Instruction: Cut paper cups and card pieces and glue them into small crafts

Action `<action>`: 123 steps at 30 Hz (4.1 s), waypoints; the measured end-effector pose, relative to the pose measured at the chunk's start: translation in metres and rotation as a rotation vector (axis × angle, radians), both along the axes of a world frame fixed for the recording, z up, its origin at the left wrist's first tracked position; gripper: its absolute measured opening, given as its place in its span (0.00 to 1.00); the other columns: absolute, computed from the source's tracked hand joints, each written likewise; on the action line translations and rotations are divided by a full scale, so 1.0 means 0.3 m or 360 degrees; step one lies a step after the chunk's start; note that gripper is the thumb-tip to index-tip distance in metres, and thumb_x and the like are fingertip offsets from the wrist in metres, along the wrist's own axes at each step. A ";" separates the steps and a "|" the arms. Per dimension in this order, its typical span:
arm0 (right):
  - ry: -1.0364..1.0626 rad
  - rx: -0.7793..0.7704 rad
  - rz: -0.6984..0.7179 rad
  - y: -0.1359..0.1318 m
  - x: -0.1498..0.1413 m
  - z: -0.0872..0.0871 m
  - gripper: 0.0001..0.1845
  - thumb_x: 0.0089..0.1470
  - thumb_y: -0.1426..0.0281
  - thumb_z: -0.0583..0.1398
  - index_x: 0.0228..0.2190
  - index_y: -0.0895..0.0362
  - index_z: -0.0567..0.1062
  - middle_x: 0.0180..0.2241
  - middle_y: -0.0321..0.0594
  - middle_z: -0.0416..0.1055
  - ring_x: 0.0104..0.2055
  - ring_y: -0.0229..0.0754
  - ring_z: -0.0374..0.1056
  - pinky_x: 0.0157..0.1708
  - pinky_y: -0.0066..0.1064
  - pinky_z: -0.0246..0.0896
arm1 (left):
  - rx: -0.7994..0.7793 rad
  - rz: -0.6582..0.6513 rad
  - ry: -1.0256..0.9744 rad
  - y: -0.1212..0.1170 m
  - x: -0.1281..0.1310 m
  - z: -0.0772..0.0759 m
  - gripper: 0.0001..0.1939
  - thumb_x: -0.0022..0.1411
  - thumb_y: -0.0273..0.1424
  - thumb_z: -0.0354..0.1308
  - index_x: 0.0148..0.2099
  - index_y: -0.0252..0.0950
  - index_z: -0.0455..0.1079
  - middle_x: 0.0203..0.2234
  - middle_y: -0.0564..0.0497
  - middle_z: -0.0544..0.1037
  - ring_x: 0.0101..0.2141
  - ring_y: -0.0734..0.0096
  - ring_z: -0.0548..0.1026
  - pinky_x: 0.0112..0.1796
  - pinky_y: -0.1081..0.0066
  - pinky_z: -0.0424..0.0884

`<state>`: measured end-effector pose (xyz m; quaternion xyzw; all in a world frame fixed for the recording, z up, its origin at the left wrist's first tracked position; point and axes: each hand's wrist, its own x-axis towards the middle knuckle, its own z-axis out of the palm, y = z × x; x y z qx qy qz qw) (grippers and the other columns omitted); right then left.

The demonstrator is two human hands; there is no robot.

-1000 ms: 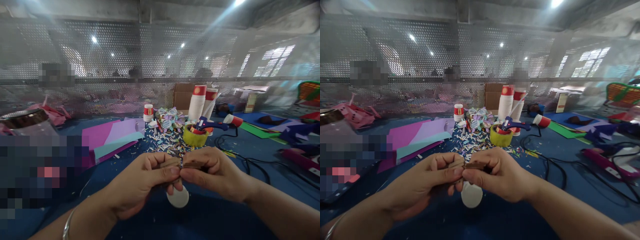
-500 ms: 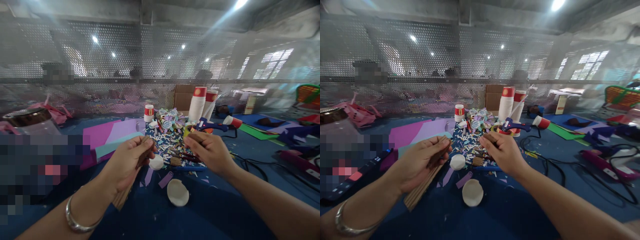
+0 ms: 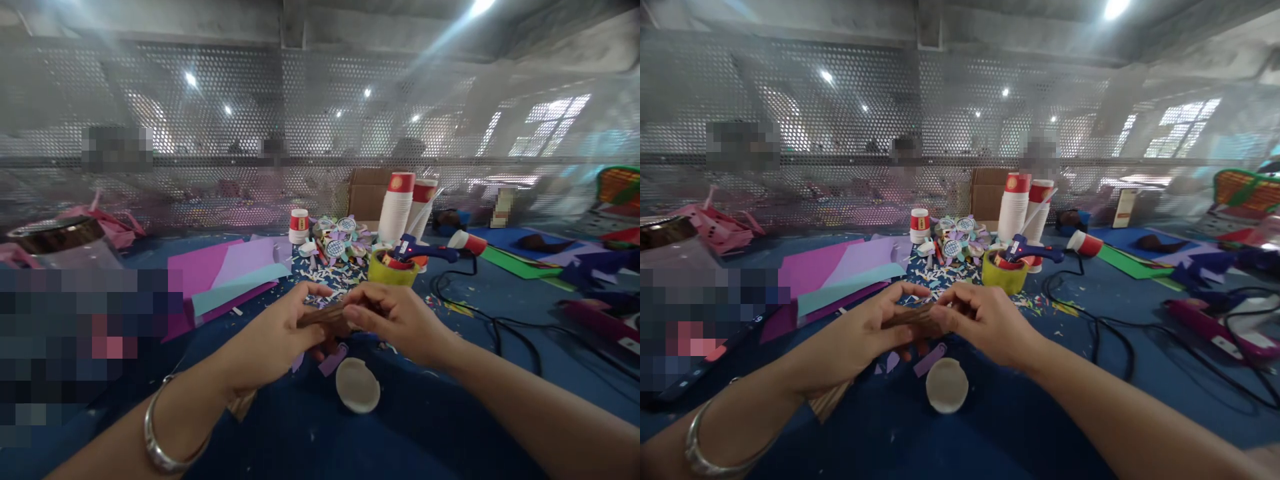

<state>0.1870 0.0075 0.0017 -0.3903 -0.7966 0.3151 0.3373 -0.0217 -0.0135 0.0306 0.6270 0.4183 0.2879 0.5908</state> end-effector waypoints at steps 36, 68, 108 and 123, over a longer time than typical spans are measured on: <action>0.0145 0.0191 0.0290 -0.076 -0.008 0.035 0.19 0.62 0.66 0.54 0.20 0.57 0.62 0.20 0.30 0.55 0.22 0.32 0.50 0.21 0.26 0.47 | -0.0103 0.0116 -0.0090 -0.050 0.089 -0.013 0.15 0.66 0.40 0.51 0.30 0.36 0.65 0.17 0.58 0.62 0.17 0.80 0.56 0.18 0.78 0.48; 0.0053 0.0304 0.0274 -0.079 -0.003 0.048 0.15 0.62 0.68 0.55 0.24 0.59 0.70 0.22 0.33 0.63 0.23 0.33 0.56 0.23 0.27 0.52 | -0.0229 0.0221 -0.0367 -0.055 0.099 -0.013 0.11 0.60 0.36 0.60 0.33 0.33 0.68 0.19 0.57 0.66 0.19 0.82 0.56 0.20 0.79 0.49; -0.1064 0.0186 -0.0384 0.108 0.105 -0.023 0.04 0.51 0.72 0.60 0.25 0.55 0.73 0.28 0.37 0.73 0.30 0.41 0.66 0.27 0.29 0.50 | 0.0069 0.0458 -0.0200 0.054 0.002 -0.062 0.10 0.59 0.36 0.62 0.35 0.33 0.77 0.28 0.48 0.78 0.29 0.72 0.74 0.28 0.75 0.67; -0.0897 0.0135 -0.0358 0.119 0.106 -0.005 0.04 0.47 0.74 0.57 0.22 0.56 0.67 0.24 0.37 0.67 0.27 0.40 0.62 0.28 0.31 0.51 | -0.0325 0.0461 -0.0565 0.071 0.002 -0.070 0.06 0.57 0.30 0.62 0.36 0.33 0.70 0.29 0.50 0.78 0.27 0.74 0.75 0.28 0.75 0.66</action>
